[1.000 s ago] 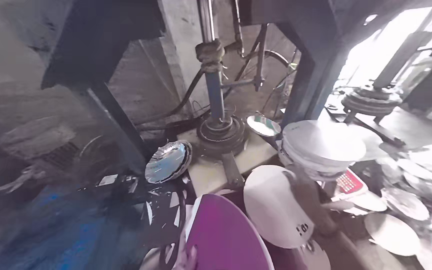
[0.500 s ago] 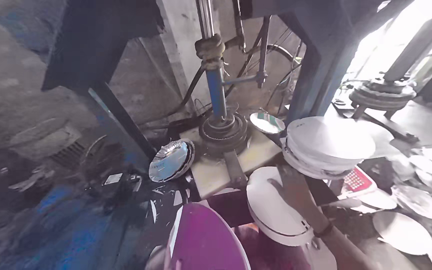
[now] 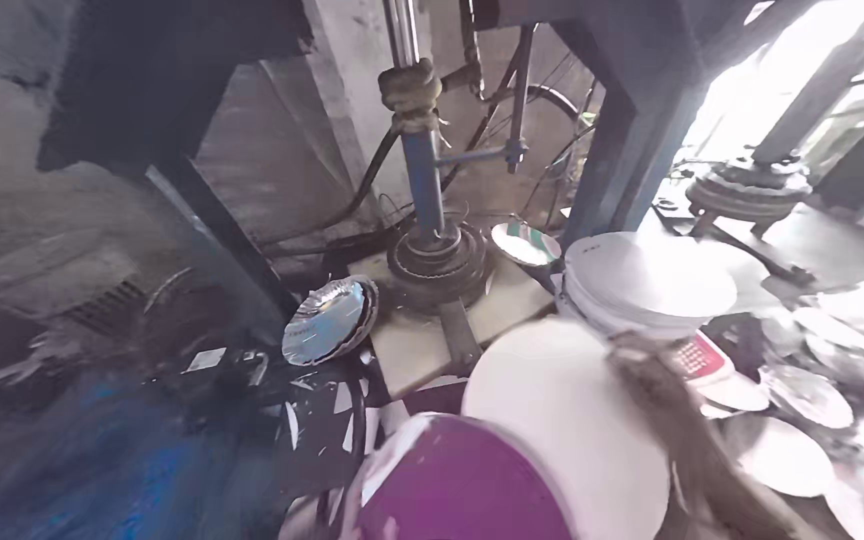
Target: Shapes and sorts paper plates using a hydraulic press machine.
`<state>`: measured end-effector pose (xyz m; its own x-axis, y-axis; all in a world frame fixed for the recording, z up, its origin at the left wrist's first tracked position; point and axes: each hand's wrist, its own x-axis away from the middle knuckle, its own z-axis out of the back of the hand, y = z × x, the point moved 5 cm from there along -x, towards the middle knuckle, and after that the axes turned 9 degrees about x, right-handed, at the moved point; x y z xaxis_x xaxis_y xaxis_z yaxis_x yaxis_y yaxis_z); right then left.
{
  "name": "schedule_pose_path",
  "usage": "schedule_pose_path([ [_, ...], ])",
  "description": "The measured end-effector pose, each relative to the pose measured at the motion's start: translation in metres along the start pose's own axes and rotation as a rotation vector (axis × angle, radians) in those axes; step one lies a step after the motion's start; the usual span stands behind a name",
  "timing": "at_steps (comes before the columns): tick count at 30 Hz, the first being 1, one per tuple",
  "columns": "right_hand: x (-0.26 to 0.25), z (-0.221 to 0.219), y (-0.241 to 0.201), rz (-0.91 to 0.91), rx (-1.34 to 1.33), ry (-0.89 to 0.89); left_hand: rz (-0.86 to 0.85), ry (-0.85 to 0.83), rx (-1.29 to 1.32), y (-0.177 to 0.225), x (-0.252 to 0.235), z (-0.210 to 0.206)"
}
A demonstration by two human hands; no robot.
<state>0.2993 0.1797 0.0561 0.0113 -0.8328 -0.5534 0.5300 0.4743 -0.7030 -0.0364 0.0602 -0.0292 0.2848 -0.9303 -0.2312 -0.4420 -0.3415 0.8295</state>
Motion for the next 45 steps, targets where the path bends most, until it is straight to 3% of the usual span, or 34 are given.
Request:
schedule_pose_path([
  [4,0.053,-0.055,-0.008,-0.107,-0.277,-0.544,0.108,-0.315,-0.391,-0.024,-0.002,-0.041],
  [7,0.098,-0.063,-0.012,-0.194,-0.181,-0.571,0.188,-0.423,-0.490,-0.042,0.011,-0.044],
  [10,0.124,-0.045,-0.005,-0.209,-0.091,-0.556,0.175,-0.352,-0.463,-0.033,0.025,-0.038],
  [12,0.108,-0.015,-0.003,-0.198,-0.216,-0.432,0.098,-0.253,-0.338,-0.012,0.018,-0.035],
  [14,0.086,0.014,0.013,-0.331,-0.307,-0.177,-0.076,-0.062,-0.365,0.034,-0.011,-0.016],
  [16,0.079,0.023,0.060,-0.419,-0.100,-0.043,-0.269,0.241,-0.596,0.091,-0.046,0.009],
  [18,0.083,0.017,0.100,-0.428,0.200,-0.030,-0.345,0.621,-0.789,0.130,-0.093,0.033],
  [19,0.081,0.014,0.105,-0.452,0.282,-0.077,-0.360,0.702,-0.961,0.138,-0.121,0.066],
  [21,0.081,0.015,0.103,-0.560,0.374,-0.195,-0.450,0.654,-1.359,0.138,-0.174,0.149],
  [23,0.080,0.025,0.111,-0.597,0.531,-0.235,-0.370,0.765,-1.505,0.140,-0.225,0.183],
  [25,0.053,0.033,0.093,-0.540,0.727,-0.208,-0.277,0.845,-1.591,0.145,-0.263,0.194],
  [28,-0.007,0.014,0.027,-0.417,0.795,-0.259,-0.308,0.751,-1.737,0.111,-0.301,0.214],
  [30,-0.041,-0.026,-0.017,-0.373,0.752,-0.366,0.177,0.587,-1.673,0.112,-0.308,0.197],
  [32,-0.069,-0.066,-0.049,-0.163,0.711,-0.428,0.331,0.558,-1.624,0.120,-0.306,0.186],
  [34,-0.096,-0.097,-0.048,0.131,0.713,-0.343,0.370,0.539,-1.639,0.123,-0.302,0.185],
  [39,-0.137,-0.155,-0.055,0.253,0.966,-0.313,0.390,0.490,-1.666,0.126,-0.299,0.178],
  [42,-0.142,-0.177,-0.056,0.416,0.973,-0.176,0.338,0.485,-1.626,0.126,-0.296,0.177],
  [45,-0.146,-0.179,-0.061,0.311,1.035,-0.215,0.362,0.472,-1.615,0.130,-0.295,0.176],
])
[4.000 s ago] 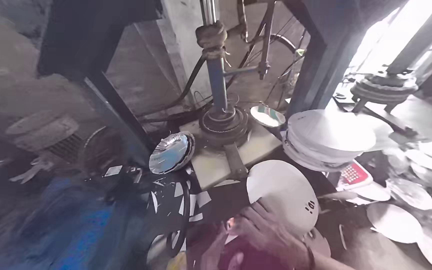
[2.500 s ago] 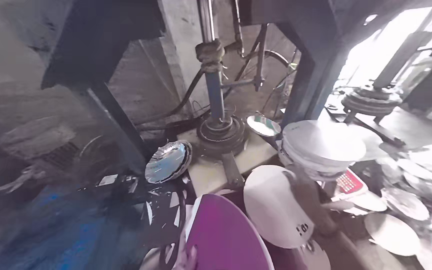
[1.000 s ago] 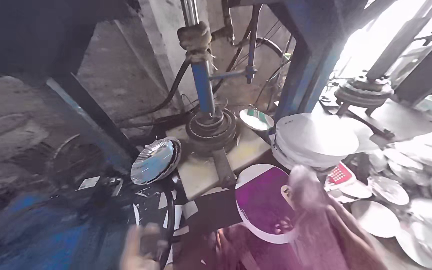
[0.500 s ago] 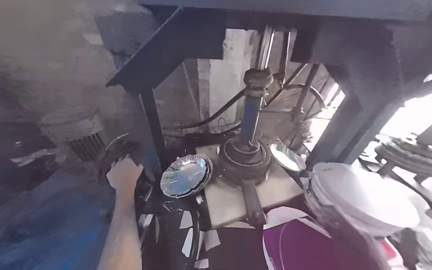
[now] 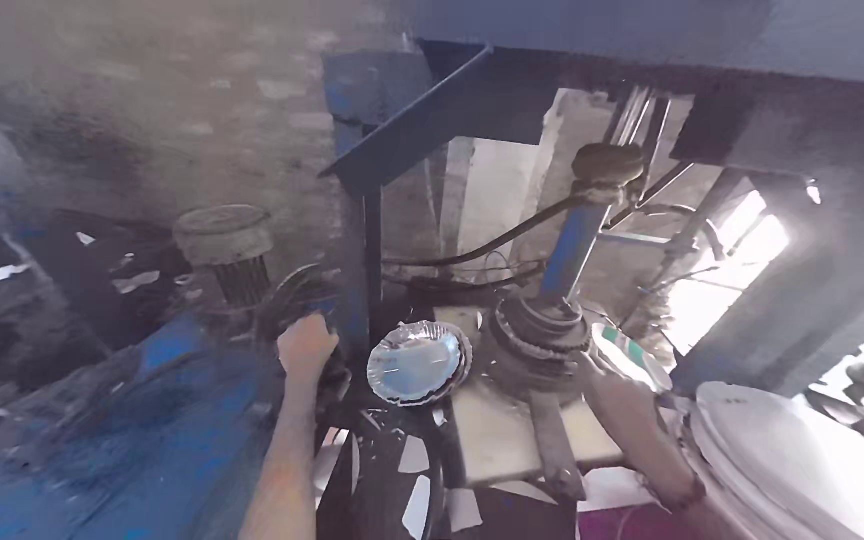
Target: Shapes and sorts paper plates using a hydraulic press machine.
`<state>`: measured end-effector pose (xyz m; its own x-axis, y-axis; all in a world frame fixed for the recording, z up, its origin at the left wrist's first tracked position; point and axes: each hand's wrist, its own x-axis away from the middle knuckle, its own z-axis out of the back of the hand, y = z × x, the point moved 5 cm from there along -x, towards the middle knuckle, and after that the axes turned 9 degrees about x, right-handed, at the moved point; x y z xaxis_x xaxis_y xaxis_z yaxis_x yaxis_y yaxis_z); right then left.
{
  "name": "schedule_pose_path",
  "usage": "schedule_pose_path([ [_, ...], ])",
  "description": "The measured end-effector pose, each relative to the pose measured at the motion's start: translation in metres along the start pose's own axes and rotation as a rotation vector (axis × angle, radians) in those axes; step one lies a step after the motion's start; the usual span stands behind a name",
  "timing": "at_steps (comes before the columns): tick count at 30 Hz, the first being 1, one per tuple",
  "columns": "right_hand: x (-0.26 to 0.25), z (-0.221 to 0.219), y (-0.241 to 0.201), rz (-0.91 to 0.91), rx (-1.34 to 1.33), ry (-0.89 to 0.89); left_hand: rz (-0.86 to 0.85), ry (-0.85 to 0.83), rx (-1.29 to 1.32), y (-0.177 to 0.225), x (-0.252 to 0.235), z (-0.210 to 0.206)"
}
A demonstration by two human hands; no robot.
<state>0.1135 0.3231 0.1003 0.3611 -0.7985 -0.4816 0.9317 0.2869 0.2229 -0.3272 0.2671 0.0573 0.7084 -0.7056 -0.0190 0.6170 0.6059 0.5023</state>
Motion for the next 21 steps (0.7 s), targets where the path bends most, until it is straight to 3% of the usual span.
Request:
schedule_pose_path([
  [2,-0.004,-0.004,0.006,-0.051,0.012,-0.128,-0.031,0.006,-0.017,-0.003,-0.006,-0.004],
  [4,-0.006,-0.012,0.010,-0.011,0.037,-0.195,-0.164,0.143,0.011,-0.016,-0.025,-0.020],
  [7,0.003,-0.008,0.013,0.222,-0.005,0.172,-0.140,0.095,0.037,-0.009,-0.006,-0.002],
  [9,0.006,0.009,0.010,0.292,-0.124,0.264,-0.173,0.277,0.168,-0.021,0.027,0.020],
  [12,0.024,0.016,0.004,0.338,-0.204,0.099,-0.470,0.685,0.422,-0.060,0.105,0.023],
  [15,0.037,0.053,-0.026,0.443,-0.292,0.444,-0.445,0.838,0.499,-0.090,0.200,-0.007],
  [16,0.038,0.065,-0.042,0.468,-0.346,0.529,-0.414,0.828,0.543,-0.086,0.227,-0.018],
  [18,0.034,0.067,-0.082,0.535,-0.437,0.535,-0.389,0.649,0.665,-0.057,0.266,-0.033],
  [21,0.023,0.052,-0.122,0.577,-0.509,0.409,-0.561,0.360,0.638,-0.015,0.285,-0.050],
])
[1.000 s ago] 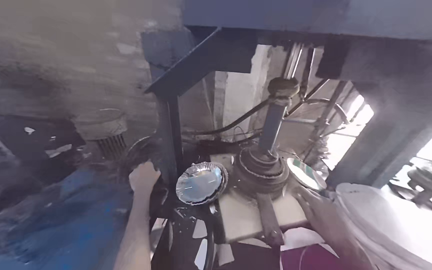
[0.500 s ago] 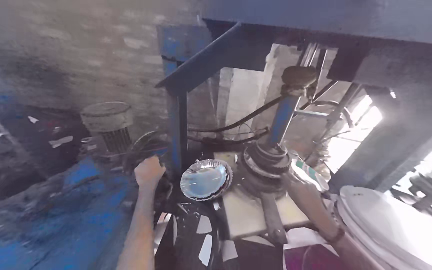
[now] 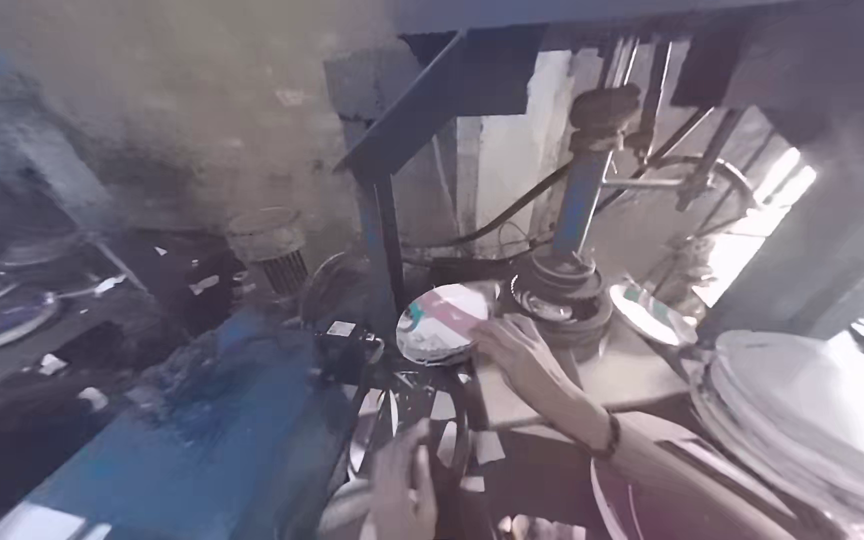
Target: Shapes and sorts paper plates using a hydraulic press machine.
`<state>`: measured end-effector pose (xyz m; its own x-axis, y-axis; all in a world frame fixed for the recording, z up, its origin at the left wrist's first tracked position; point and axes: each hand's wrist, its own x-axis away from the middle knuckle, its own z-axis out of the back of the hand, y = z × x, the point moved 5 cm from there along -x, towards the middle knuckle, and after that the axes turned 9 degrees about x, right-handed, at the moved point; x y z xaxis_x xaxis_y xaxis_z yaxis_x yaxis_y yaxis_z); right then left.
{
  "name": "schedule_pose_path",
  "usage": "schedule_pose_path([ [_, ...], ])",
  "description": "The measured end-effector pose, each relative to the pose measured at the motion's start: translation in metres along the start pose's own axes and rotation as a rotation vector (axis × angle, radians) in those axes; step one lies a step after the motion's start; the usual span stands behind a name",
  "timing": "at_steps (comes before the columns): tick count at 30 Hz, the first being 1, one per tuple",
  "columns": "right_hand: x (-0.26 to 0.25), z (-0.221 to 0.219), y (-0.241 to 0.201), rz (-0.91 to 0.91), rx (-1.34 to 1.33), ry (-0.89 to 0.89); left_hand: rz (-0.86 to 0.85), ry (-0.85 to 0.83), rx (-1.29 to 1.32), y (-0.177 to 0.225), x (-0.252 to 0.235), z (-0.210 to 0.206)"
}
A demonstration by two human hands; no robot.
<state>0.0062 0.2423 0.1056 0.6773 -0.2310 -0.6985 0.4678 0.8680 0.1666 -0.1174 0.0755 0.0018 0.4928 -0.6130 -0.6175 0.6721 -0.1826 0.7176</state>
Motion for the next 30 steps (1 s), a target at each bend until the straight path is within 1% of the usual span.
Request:
schedule_pose_path([
  [1,0.001,0.006,-0.001,-0.057,-0.003,-0.023,-0.025,-0.086,0.020,0.010,-0.001,-0.007],
  [2,0.008,0.022,0.001,-0.117,0.012,-0.033,-0.047,-0.140,0.038,0.018,-0.001,-0.012],
  [4,0.045,0.067,0.015,-0.315,0.049,-0.139,-0.046,-0.252,0.112,0.029,0.005,-0.019],
  [6,0.102,0.114,0.041,-0.690,0.071,-0.358,-0.018,-0.339,0.206,0.035,0.012,-0.030],
  [7,0.136,0.134,0.052,-0.884,0.150,-0.403,-0.014,-0.368,0.261,0.039,0.014,-0.038],
  [9,0.216,0.162,0.068,-1.163,0.326,-0.507,-0.018,-0.443,0.375,0.055,0.020,-0.059],
  [10,0.258,0.170,0.071,-1.234,0.350,-0.512,-0.032,-0.481,0.431,0.064,0.023,-0.073],
  [11,0.299,0.173,0.070,-1.289,0.312,-0.493,-0.049,-0.519,0.478,0.074,0.027,-0.090],
  [12,0.334,0.170,0.064,-1.359,0.201,-0.445,-0.066,-0.560,0.494,0.084,0.031,-0.109],
  [13,0.365,0.163,0.057,-1.403,0.065,-0.357,-0.069,-0.621,0.489,0.093,0.035,-0.129],
  [14,0.381,0.157,0.048,-1.379,-0.050,-0.211,-0.061,-0.692,0.476,0.100,0.040,-0.150],
  [15,0.379,0.155,0.036,-1.315,-0.115,-0.020,-0.063,-0.742,0.468,0.106,0.042,-0.169],
  [16,0.364,0.160,0.025,-1.220,-0.101,0.164,-0.087,-0.756,0.490,0.111,0.041,-0.184],
  [17,0.346,0.167,0.017,-1.119,-0.016,0.295,-0.124,-0.748,0.551,0.116,0.035,-0.194],
  [18,0.329,0.175,0.008,-1.017,0.094,0.365,-0.168,-0.765,0.635,0.120,0.027,-0.198],
  [19,0.315,0.180,0.002,-0.948,0.164,0.382,-0.208,-0.799,0.717,0.123,0.018,-0.198],
  [20,0.307,0.179,0.000,-0.913,0.195,0.356,-0.229,-0.835,0.788,0.125,0.010,-0.196],
  [21,0.308,0.171,0.001,-0.914,0.185,0.317,-0.228,-0.872,0.812,0.124,0.005,-0.193],
  [23,0.322,0.143,0.008,-0.961,0.100,0.258,-0.172,-0.894,0.742,0.112,0.009,-0.189],
  [25,0.320,0.127,0.030,-0.983,-0.038,0.235,-0.090,-0.811,0.695,0.099,0.015,-0.187],
  [29,0.258,0.125,0.079,-0.864,-0.413,0.251,0.136,-0.652,0.892,0.083,-0.004,-0.172],
  [30,0.244,0.121,0.091,-0.915,-0.514,0.215,0.183,-0.604,0.910,0.080,-0.015,-0.166],
])
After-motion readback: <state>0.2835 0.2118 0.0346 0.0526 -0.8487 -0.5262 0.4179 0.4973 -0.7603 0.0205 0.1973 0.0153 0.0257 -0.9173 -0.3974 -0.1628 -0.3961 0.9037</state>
